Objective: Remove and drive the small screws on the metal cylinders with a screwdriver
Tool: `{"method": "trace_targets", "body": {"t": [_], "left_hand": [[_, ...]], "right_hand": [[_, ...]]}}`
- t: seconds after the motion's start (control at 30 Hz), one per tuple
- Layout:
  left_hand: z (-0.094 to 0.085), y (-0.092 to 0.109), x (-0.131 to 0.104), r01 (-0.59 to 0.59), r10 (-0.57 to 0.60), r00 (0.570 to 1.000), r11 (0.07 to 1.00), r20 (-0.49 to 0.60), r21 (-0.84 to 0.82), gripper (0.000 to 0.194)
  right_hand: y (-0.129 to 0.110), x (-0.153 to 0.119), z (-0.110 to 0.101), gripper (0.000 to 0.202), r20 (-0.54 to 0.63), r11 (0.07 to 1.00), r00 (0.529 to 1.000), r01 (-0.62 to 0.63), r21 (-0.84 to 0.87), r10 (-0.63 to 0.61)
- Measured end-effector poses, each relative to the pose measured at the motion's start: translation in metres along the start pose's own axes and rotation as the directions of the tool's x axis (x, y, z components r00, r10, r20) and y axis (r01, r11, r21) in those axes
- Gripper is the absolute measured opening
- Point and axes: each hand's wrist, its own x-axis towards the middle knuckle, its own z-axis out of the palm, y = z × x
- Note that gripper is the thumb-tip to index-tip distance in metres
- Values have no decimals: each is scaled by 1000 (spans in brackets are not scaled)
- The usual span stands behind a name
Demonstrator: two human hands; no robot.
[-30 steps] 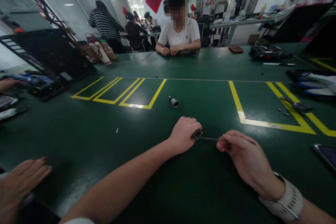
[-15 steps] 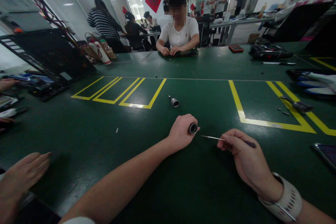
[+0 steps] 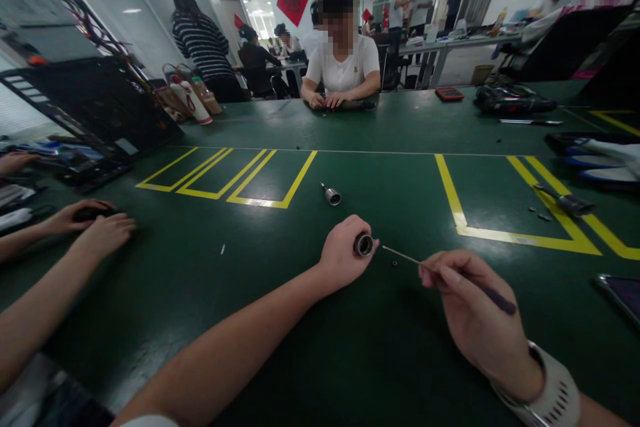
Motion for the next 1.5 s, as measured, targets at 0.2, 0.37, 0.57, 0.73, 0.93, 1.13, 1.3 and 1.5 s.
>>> {"method": "trace_targets", "body": {"t": [0.2, 0.37, 0.57, 0.73, 0.93, 1.13, 1.3, 1.5], "left_hand": [[0, 1, -1, -126, 128, 983, 992, 133, -27, 12], [1, 2, -2, -110, 116, 971, 993, 210, -43, 15], [-2, 5, 1, -212, 174, 928, 974, 328, 81, 9], [-5, 7, 3, -260, 212, 898, 962, 384, 77, 4], [-4, 6, 4, -247, 193, 902, 964, 385, 95, 6], [-5, 7, 3, -272, 198, 890, 954, 411, 129, 10], [-7, 7, 3, -270, 222, 893, 960, 391, 72, 7], [-6, 6, 3, -269, 237, 906, 962, 351, 43, 3]], "right_hand": [[-1, -7, 2, 7, 163, 943, 987, 67, -327, -14], [-5, -8, 8, 8, 191, 854, 977, 178, -489, -94], [-6, -8, 9, 8, 178, 810, 978, 188, -555, -106], [-4, 0, 3, 17, 95, 877, 989, -55, -477, 114], [6, 4, 2, 17, 6, 951, 966, -252, -180, 257], [2, 5, 2, 16, 28, 948, 955, -288, -132, 294], [-3, 16, 2, 13, 47, 892, 898, -440, 105, 438], [0, 14, 1, 12, 5, 904, 912, -407, 132, 410]]}}
